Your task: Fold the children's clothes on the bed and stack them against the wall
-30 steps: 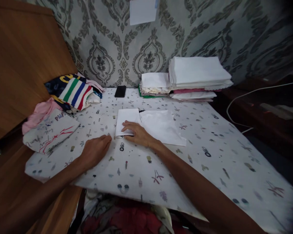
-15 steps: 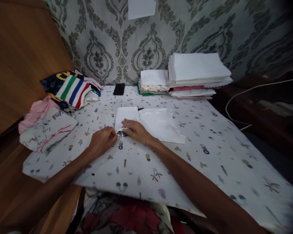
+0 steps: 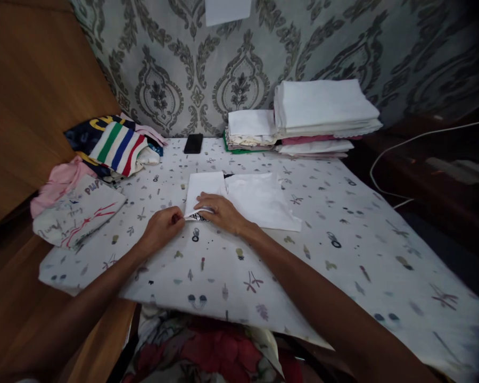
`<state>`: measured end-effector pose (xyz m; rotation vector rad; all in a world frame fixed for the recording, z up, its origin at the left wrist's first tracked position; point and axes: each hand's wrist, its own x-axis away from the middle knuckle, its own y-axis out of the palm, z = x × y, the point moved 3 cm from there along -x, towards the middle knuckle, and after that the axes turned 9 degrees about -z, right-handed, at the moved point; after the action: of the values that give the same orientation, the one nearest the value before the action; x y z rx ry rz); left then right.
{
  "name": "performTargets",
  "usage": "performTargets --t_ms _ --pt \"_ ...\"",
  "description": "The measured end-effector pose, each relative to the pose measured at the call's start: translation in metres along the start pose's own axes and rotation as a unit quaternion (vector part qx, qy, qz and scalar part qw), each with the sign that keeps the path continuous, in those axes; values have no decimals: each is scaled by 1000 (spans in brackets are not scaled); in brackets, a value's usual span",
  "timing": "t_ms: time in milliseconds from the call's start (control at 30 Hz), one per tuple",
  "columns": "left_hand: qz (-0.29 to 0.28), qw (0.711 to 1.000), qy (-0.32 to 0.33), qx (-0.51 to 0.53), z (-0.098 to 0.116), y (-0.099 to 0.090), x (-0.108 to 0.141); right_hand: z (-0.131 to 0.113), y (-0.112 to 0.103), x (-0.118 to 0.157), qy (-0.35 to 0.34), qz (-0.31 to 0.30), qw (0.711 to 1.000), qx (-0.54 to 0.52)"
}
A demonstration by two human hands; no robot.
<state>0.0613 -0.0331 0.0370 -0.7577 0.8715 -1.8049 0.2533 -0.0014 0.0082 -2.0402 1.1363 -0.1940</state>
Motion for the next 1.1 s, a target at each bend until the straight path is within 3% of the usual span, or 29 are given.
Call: performTargets --t_ms 200,467,567,833,1100 --pt "16 999 41 -26 8 -3 3 -1 1 0 3 -7 1000 -10" --pt "82 988 20 -127 13 10 -2 2 3 0 1 -4 1000 7" --pt "73 986 24 -145 11 10 -3 3 4 0 -4 -5 1000 16" --pt "30 997 10 -74 9 -4 6 5 5 0 -4 -1 1000 18" --pt "43 987 5 -153 11 4 1 5 7 1 -26 -6 999 46"
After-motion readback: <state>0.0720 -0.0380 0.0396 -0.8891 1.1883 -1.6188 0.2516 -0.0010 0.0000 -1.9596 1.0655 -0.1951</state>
